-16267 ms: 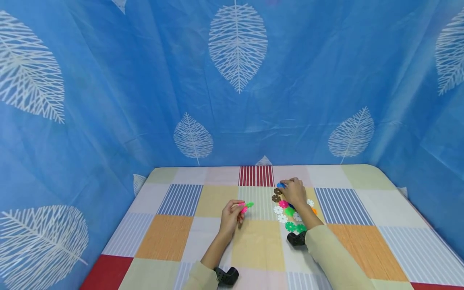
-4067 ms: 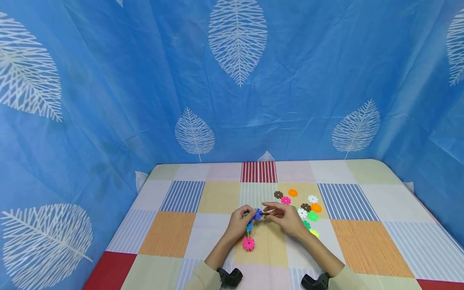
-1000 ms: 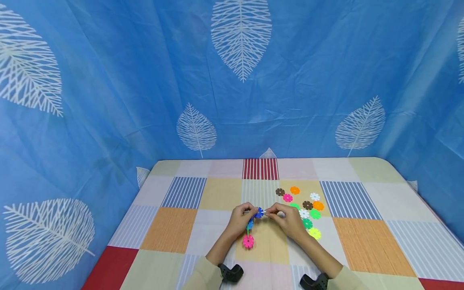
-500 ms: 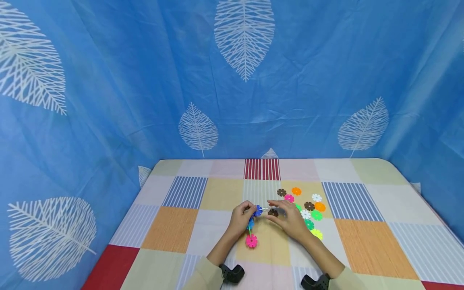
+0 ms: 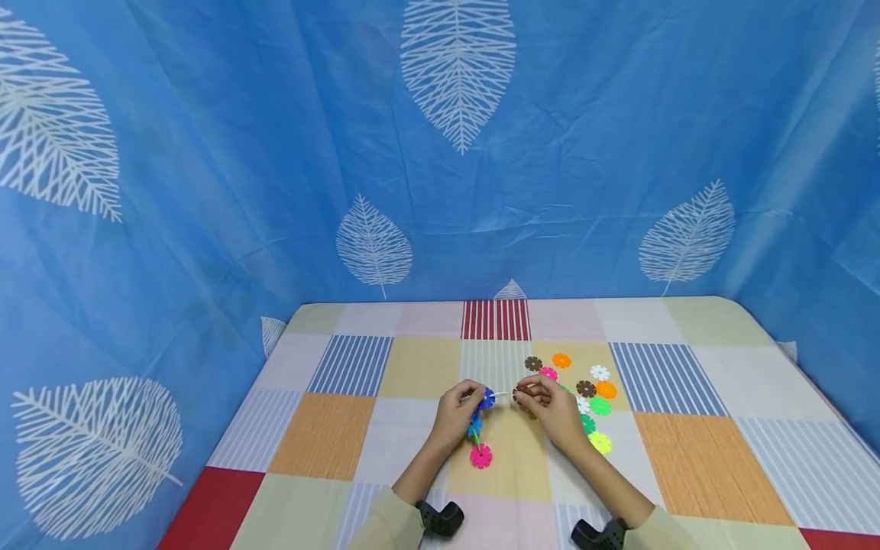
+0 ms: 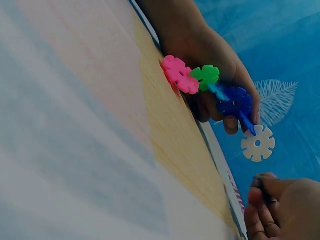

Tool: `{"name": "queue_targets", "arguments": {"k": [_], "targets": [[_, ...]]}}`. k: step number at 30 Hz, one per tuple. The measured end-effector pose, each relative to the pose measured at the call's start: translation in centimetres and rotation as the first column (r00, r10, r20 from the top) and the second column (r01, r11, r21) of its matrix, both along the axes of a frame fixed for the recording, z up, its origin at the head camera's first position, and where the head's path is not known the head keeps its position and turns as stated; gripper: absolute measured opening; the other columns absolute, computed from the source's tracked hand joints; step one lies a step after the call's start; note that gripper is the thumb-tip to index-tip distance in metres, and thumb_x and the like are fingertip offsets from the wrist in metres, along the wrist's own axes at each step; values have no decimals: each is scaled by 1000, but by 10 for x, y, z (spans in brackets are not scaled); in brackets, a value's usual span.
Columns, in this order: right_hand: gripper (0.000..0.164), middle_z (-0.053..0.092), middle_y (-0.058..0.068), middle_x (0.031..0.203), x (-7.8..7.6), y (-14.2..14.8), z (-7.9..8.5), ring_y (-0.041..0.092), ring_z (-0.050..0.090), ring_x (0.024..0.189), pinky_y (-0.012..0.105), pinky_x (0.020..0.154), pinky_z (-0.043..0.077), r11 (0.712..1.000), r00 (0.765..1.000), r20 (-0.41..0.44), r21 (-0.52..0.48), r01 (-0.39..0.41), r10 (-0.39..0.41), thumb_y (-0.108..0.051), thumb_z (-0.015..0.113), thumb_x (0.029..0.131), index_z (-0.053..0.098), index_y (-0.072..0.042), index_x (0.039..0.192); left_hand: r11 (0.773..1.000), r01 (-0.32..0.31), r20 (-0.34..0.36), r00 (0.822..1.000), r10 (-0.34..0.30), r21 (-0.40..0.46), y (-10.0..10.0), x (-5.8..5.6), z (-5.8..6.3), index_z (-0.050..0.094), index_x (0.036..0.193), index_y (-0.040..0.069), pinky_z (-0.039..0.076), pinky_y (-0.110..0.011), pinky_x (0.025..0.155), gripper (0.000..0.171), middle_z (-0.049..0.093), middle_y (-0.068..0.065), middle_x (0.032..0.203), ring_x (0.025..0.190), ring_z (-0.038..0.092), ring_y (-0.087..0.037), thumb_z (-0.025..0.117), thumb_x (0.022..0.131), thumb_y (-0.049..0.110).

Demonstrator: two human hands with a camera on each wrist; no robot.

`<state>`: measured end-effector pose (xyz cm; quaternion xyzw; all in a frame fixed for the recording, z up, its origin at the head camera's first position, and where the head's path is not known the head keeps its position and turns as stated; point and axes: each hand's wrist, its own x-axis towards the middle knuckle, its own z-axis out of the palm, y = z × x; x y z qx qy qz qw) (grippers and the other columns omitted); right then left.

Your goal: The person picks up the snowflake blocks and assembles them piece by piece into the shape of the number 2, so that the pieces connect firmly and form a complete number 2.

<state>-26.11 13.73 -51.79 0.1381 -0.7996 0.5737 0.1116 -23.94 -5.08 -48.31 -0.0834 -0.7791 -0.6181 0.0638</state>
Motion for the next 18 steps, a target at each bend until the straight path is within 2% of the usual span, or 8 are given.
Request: {"name": "queue_targets", "arguments": {"k": [3, 6, 10, 15, 18], "targets": [[17, 66, 19, 80, 4, -2, 11, 22, 62, 59, 30, 56, 53, 980, 988, 142, -196, -38, 67, -4, 64, 86, 62, 5, 100, 1000, 2, -5, 1000, -2, -13, 1, 0, 1, 64, 84, -4, 44, -21, 69, 16, 66, -11, 87, 81, 55, -12, 56, 91, 8], [20, 65, 23, 82, 5, -3, 12, 24, 63, 61, 33, 58, 54, 962, 975, 195, -268, -51, 106, -3, 62, 87, 60, 8, 104, 1000, 10, -8, 1000, -10, -16, 1, 0, 2, 64, 83, -4, 44, -20, 67, 16, 66, -11, 85, 78, 54, -11, 56, 91, 8], [21, 66, 19, 78, 2, -3, 5, 20, 62, 58, 32, 56, 54, 963, 975, 200, -267, -36, 92, -6, 63, 87, 61, 6, 104, 1000, 24, -12, 1000, -24, -12, 1, -1, 2, 63, 82, -5, 44, -20, 67, 16, 65, -11, 84, 77, 54, -9, 57, 91, 7], [21, 66, 16, 75, 2, -2, 5, 18, 61, 56, 31, 55, 53, 969, 974, 211, -245, -32, 85, -8, 64, 87, 63, 5, 104, 999, 39, 7, 999, -39, 9, 1, -1, -1, 63, 82, -6, 42, -17, 58, 16, 65, -11, 84, 67, 51, -7, 57, 91, 7], [22, 66, 16, 75, 3, -2, 6, 18, 61, 57, 30, 56, 53, 969, 973, 213, -244, -37, 90, -9, 64, 87, 63, 5, 104, 999, 37, 3, 999, -37, 6, 1, -1, -2, 64, 82, -4, 43, -18, 63, 16, 66, -11, 86, 72, 53, -7, 57, 91, 7]]}}
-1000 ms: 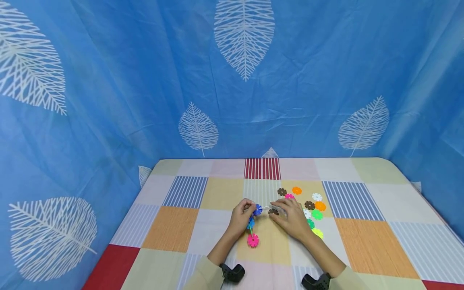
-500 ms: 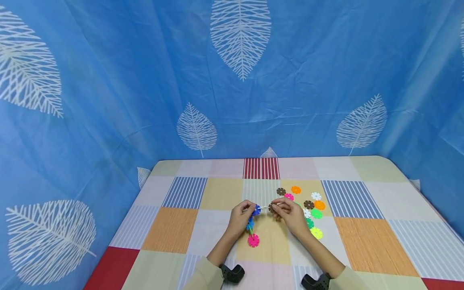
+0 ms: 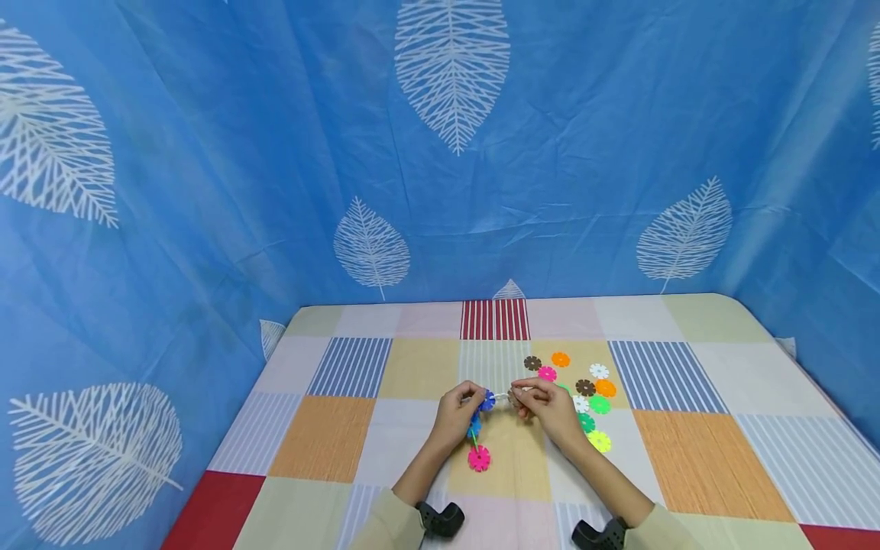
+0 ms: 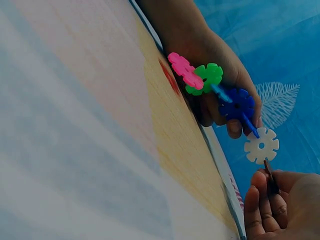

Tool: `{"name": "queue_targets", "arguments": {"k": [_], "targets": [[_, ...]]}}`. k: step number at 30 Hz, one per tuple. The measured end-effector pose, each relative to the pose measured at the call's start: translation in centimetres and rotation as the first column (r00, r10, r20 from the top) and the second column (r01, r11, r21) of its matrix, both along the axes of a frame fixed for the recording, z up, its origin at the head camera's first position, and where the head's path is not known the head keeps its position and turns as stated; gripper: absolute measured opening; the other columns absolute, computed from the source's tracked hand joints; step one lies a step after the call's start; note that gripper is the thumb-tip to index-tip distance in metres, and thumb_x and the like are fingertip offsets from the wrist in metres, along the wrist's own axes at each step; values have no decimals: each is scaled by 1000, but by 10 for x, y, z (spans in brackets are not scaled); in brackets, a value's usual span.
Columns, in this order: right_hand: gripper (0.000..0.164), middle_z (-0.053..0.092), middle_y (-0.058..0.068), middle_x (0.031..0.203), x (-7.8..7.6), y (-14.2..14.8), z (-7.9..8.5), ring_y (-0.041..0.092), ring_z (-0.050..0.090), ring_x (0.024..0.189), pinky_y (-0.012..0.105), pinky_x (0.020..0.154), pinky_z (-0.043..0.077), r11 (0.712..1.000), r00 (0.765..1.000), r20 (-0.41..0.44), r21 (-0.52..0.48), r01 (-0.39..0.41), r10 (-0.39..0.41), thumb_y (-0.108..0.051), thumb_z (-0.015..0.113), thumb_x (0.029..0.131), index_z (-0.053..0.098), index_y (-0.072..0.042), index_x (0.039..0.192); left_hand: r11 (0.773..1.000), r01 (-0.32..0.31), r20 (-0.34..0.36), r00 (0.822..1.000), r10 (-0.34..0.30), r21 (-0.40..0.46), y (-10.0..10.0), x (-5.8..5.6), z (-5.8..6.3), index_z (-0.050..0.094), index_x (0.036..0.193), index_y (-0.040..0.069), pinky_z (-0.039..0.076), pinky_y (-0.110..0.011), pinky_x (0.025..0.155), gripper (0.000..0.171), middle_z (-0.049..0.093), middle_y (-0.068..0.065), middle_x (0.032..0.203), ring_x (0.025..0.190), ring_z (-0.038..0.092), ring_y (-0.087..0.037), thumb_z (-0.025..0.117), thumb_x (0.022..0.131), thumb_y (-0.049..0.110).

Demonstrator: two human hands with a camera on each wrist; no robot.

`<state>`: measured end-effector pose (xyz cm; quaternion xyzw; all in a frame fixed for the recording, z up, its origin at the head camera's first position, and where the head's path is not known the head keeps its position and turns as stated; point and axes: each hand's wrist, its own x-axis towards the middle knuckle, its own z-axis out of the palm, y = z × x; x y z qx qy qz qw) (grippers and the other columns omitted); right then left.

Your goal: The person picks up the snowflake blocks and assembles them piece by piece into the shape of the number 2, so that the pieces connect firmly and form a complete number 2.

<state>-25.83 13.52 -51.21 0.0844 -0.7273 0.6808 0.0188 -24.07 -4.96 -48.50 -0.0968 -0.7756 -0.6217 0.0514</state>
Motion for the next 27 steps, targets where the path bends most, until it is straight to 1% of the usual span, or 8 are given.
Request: {"name": "queue_targets", "arguments": {"k": [4, 7, 10, 14, 17, 20, 24, 27], "targets": [[24, 66, 19, 77, 1, 1, 1, 17, 61, 58, 31, 57, 54, 999, 999, -5, -19, -33, 33, -9, 63, 87, 63, 7, 105, 1000, 5, -15, 1000, -6, -8, 1, 0, -2, 64, 83, -5, 45, -19, 67, 14, 66, -11, 87, 79, 55, -8, 57, 90, 5], [25, 65, 22, 78, 2, 2, 1, 17, 61, 59, 32, 58, 54, 997, 998, -2, -42, -58, 58, -8, 63, 88, 61, 9, 105, 1000, 26, -19, 999, -26, -4, 2, 0, -2, 64, 83, -6, 44, -18, 62, 15, 65, -12, 84, 73, 54, -7, 57, 90, 6], [25, 65, 22, 80, 3, 1, 1, 18, 62, 60, 32, 59, 54, 996, 998, 24, -71, -62, 64, -6, 63, 87, 60, 12, 105, 998, 55, -18, 998, -55, 16, 1, -1, -4, 62, 84, -8, 42, -17, 57, 17, 64, -14, 81, 66, 51, -6, 56, 91, 6], [24, 66, 22, 82, 4, -3, 0, 19, 63, 62, 33, 60, 54, 992, 996, 65, -109, -60, 67, -3, 62, 87, 58, 13, 105, 994, 89, 9, 996, -90, 61, -1, 0, -5, 60, 84, -10, 40, -15, 53, 18, 62, -16, 77, 61, 49, -8, 54, 92, 4], [23, 66, 22, 82, 4, -5, -1, 19, 64, 62, 33, 60, 54, 989, 995, 77, -139, -54, 65, -1, 61, 87, 58, 14, 104, 991, 100, 32, 994, -103, 86, -2, 1, -4, 59, 85, -12, 39, -15, 52, 18, 60, -14, 74, 58, 47, -8, 53, 93, 3], [22, 66, 22, 82, 4, -6, -2, 19, 64, 62, 33, 59, 54, 987, 996, 67, -151, -53, 64, -1, 61, 87, 58, 14, 103, 990, 109, 34, 993, -113, 91, -3, 0, -3, 59, 85, -12, 38, -15, 52, 18, 59, -12, 72, 58, 46, -7, 53, 93, 4], [23, 65, 24, 82, 4, -6, -2, 20, 64, 62, 34, 59, 54, 988, 997, 32, -137, -68, 73, -3, 62, 86, 58, 14, 102, 989, 117, 23, 993, -120, 91, -2, 0, -4, 59, 84, -12, 38, -15, 53, 18, 59, -11, 73, 58, 46, -4, 53, 92, 3], [24, 65, 24, 81, 5, -6, -3, 21, 64, 63, 35, 60, 54, 989, 997, 13, -128, -72, 74, -5, 63, 87, 58, 13, 102, 987, 119, 32, 992, -123, 110, -1, 0, -3, 58, 84, -12, 38, -15, 52, 18, 58, -7, 71, 57, 46, -6, 53, 92, 3]]}}
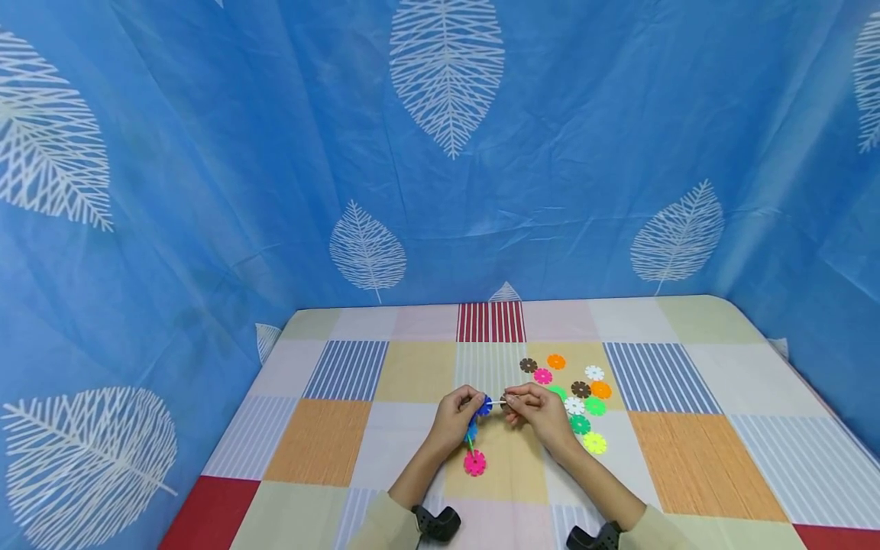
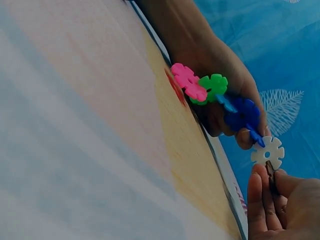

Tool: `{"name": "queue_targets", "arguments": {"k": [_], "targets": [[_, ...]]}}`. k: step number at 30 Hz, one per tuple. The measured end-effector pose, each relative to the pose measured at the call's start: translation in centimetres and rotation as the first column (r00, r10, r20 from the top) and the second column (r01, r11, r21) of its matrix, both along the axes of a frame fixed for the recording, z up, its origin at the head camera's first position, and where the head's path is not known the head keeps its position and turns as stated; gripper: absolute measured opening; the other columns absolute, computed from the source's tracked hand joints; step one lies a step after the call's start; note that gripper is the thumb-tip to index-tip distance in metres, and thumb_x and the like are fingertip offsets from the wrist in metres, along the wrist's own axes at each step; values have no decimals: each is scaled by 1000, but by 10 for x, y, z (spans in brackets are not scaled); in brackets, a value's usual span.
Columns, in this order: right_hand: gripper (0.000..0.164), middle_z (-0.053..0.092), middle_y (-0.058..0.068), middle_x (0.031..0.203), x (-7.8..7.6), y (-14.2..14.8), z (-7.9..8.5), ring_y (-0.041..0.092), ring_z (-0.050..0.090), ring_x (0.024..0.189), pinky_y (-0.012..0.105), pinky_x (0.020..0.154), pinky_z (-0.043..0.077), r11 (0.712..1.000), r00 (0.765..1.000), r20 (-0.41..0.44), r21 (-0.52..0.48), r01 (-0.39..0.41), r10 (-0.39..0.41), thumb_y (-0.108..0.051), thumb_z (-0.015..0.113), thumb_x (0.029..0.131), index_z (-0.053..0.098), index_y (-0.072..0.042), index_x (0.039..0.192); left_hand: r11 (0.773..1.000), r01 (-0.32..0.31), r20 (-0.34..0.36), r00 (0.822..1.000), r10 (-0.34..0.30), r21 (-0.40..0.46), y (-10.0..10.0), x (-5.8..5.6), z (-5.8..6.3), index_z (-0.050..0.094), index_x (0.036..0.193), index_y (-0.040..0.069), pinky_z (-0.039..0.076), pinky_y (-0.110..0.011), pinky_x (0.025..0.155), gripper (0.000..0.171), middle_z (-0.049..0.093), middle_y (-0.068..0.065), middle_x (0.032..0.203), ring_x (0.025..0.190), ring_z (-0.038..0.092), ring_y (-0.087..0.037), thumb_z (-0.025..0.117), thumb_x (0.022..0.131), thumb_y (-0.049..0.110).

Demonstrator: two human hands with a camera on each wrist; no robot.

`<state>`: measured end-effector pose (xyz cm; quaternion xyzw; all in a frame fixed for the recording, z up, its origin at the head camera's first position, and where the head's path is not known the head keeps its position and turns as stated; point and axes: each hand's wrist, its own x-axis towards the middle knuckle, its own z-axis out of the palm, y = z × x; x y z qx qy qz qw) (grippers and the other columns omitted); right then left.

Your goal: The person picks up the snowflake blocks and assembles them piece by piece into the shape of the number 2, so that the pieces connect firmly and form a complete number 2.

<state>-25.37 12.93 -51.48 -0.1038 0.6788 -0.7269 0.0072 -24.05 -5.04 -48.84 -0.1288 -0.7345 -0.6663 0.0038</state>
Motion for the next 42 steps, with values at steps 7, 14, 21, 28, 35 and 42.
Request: {"name": "queue_targets", "arguments": {"k": [7, 14, 21, 28, 35, 42], "targets": [[26, 64, 21, 83, 0, 1, -4, 21, 61, 66, 30, 61, 53, 999, 996, -83, 51, 15, -10, -9, 58, 91, 61, 5, 113, 999, -45, 8, 999, 45, -21, 2, 3, 3, 58, 85, -10, 39, -17, 53, 17, 53, -4, 68, 57, 46, -8, 52, 93, 3], [26, 63, 18, 86, -4, 1, -4, 20, 61, 71, 27, 62, 52, 998, 991, -123, 33, 58, -53, -7, 63, 87, 61, 3, 111, 991, -30, -68, 997, 21, -133, 1, 4, 9, 60, 88, -7, 41, -18, 51, 13, 58, -21, 66, 52, 48, -9, 51, 91, 2], [22, 66, 15, 86, -3, 0, -5, 17, 62, 72, 26, 61, 51, 993, 976, -220, 113, 31, -5, -8, 68, 83, 65, 3, 102, 981, 115, -21, 993, -120, -159, -1, 3, 8, 60, 102, -3, 42, -18, 52, 21, 66, -22, 74, 52, 54, -8, 46, 97, 13], [21, 67, 9, 87, -4, 1, -4, 17, 61, 71, 26, 62, 52, 984, 974, -224, 160, 76, -39, -13, 69, 83, 68, -3, 101, 975, 154, -23, 987, -160, -158, -2, 2, 4, 59, 96, -5, 37, -16, 38, 20, 63, -22, 70, 38, 40, -4, 49, 96, 12], [21, 67, 5, 83, -27, 16, 8, 14, 55, 70, 22, 62, 45, 858, 894, -407, 376, 349, -185, -12, 71, 81, 70, -6, 102, 981, 123, -30, 991, -129, -147, -1, 3, 3, 58, 92, -6, 37, -16, 38, 19, 61, -20, 66, 38, 41, -3, 50, 96, 11], [35, 55, 22, 105, -61, 32, 8, 33, 43, 88, 41, 69, 35, 606, 885, -461, 684, 405, -71, -19, 70, 83, 65, 0, 112, 980, 91, -68, 992, -104, -179, -1, 2, 4, 59, 89, -5, 36, -16, 42, 17, 59, -14, 63, 42, 41, -3, 51, 95, 9]]}}
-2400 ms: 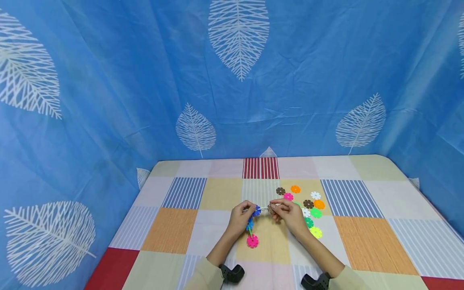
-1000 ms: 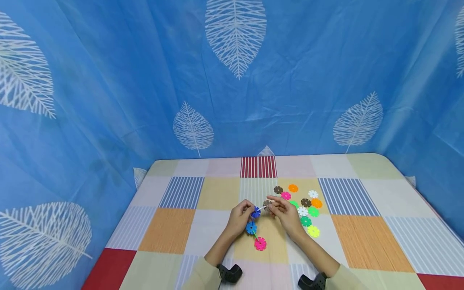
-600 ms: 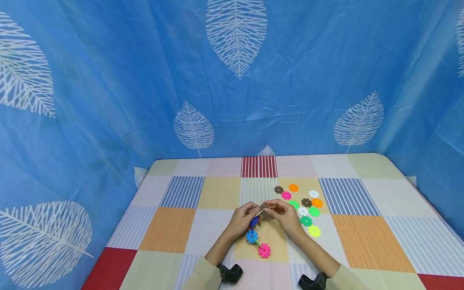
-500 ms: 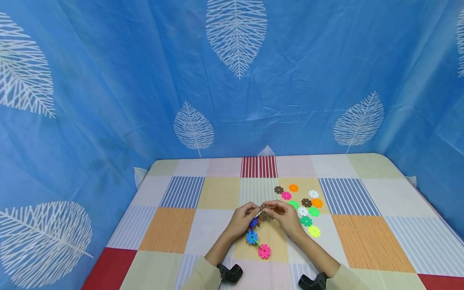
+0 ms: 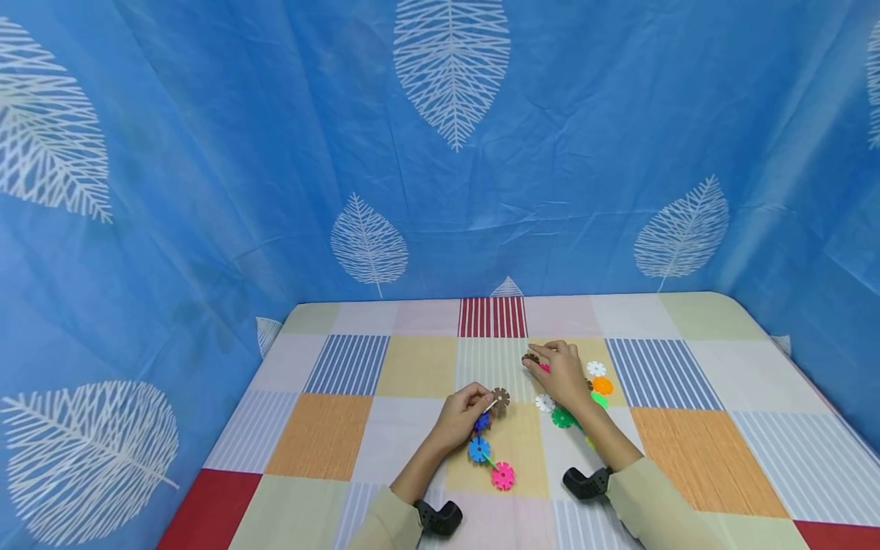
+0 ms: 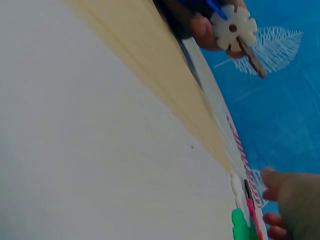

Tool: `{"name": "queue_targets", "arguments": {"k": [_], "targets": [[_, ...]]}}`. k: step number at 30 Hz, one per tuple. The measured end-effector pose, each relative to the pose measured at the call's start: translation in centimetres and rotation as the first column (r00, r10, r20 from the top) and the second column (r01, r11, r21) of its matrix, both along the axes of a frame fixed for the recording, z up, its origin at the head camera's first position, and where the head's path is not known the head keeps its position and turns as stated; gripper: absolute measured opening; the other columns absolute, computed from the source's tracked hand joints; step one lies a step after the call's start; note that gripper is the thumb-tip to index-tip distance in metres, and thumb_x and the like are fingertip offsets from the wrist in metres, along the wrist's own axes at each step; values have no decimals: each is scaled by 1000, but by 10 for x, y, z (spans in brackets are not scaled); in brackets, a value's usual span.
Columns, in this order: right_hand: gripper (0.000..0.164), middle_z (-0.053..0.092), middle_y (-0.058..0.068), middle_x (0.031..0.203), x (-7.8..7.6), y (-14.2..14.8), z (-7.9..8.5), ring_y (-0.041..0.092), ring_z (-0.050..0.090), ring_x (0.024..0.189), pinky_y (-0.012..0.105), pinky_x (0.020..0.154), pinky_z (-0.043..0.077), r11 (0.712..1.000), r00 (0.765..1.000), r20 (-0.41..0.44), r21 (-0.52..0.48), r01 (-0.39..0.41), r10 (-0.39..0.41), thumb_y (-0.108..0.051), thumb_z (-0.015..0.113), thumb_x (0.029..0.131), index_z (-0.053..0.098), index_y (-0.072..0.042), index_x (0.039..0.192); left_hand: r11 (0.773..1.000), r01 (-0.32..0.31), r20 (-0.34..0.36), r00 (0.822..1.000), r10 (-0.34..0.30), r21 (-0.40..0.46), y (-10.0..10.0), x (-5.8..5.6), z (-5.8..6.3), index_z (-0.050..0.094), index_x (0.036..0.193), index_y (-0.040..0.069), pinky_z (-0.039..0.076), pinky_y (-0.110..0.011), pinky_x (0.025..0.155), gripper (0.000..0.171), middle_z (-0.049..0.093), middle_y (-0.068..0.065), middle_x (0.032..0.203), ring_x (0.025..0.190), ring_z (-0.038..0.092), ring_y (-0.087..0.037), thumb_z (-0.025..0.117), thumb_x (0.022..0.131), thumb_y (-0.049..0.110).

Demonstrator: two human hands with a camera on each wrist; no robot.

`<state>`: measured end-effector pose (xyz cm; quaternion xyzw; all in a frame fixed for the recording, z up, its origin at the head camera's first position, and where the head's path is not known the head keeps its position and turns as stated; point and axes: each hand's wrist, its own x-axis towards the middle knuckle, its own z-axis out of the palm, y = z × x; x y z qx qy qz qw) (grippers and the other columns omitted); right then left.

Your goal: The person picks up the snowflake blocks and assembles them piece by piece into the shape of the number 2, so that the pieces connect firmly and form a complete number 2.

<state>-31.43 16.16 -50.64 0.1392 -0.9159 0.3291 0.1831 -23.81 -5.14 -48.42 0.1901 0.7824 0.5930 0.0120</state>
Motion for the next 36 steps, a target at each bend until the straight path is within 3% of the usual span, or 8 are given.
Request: {"name": "queue_targets", "arguments": {"k": [3, 5, 7, 11, 18, 24, 31, 36], "targets": [[34, 53, 24, 106, -6, 2, -1, 35, 42, 89, 43, 71, 34, 996, 1000, 27, 88, -5, 3, -22, 71, 82, 67, -2, 109, 1000, 13, 15, 1000, -13, 12, -1, 0, 1, 59, 92, -6, 36, -16, 38, 17, 59, -16, 63, 38, 40, -3, 51, 95, 9], [31, 54, 22, 101, -8, 2, -1, 33, 42, 86, 42, 70, 34, 996, 1000, 28, 87, -9, 6, -21, 73, 80, 68, -3, 104, 1000, 17, 16, 1000, -17, 14, -2, 0, 2, 59, 93, -6, 36, -15, 38, 18, 59, -16, 63, 38, 40, -2, 50, 95, 9], [27, 57, 17, 93, -8, 2, 0, 30, 44, 82, 39, 69, 35, 998, 999, 25, 51, -21, 20, -17, 75, 78, 67, -3, 100, 1000, 22, 16, 1000, -22, 15, -2, 0, 4, 58, 93, -7, 35, -15, 38, 19, 59, -15, 63, 38, 39, -2, 50, 95, 9], [17, 61, 3, 76, 1, -1, 5, 18, 53, 69, 29, 63, 43, 991, 995, 53, -116, -73, 79, -9, 73, 78, 64, -6, 93, 1000, 22, 25, 999, -22, 8, -2, -1, 7, 58, 93, -8, 35, -15, 38, 19, 57, -12, 62, 38, 39, -1, 50, 95, 9], [23, 67, 9, 84, 32, -7, 10, 22, 62, 63, 29, 53, 50, 873, 945, 115, -431, -229, 305, -10, 68, 84, 66, -1, 105, 1000, -9, 4, 1000, 9, -18, -3, -1, 9, 59, 92, -6, 34, -13, 38, 17, 57, -13, 60, 36, 38, -1, 50, 95, 8], [14, 68, 7, 86, 44, -7, 5, 20, 63, 66, 30, 58, 52, 839, 932, 122, -487, -245, 343, -11, 67, 84, 69, -4, 96, 1000, -20, 2, 1000, 20, -9, -3, -1, 7, 60, 92, -3, 34, -14, 36, 16, 55, -6, 58, 35, 38, 0, 50, 95, 9], [10, 67, 10, 84, 47, -8, 1, 26, 66, 72, 34, 63, 54, 757, 873, 107, -556, -344, 476, -7, 66, 84, 66, -2, 93, 1000, -2, 45, 999, 1, 17, -2, -2, 7, 58, 93, -4, 37, -17, 36, 18, 60, -13, 64, 38, 40, -3, 48, 96, 10], [6, 68, 11, 84, 53, -14, 8, 27, 66, 71, 31, 65, 54, 757, 884, 47, -539, -369, 464, 1, 66, 81, 66, 0, 88, 1000, 7, 39, 999, -7, -4, -4, -2, 8, 58, 93, -4, 36, -16, 37, 18, 60, -13, 64, 38, 41, -3, 48, 97, 10]]}}
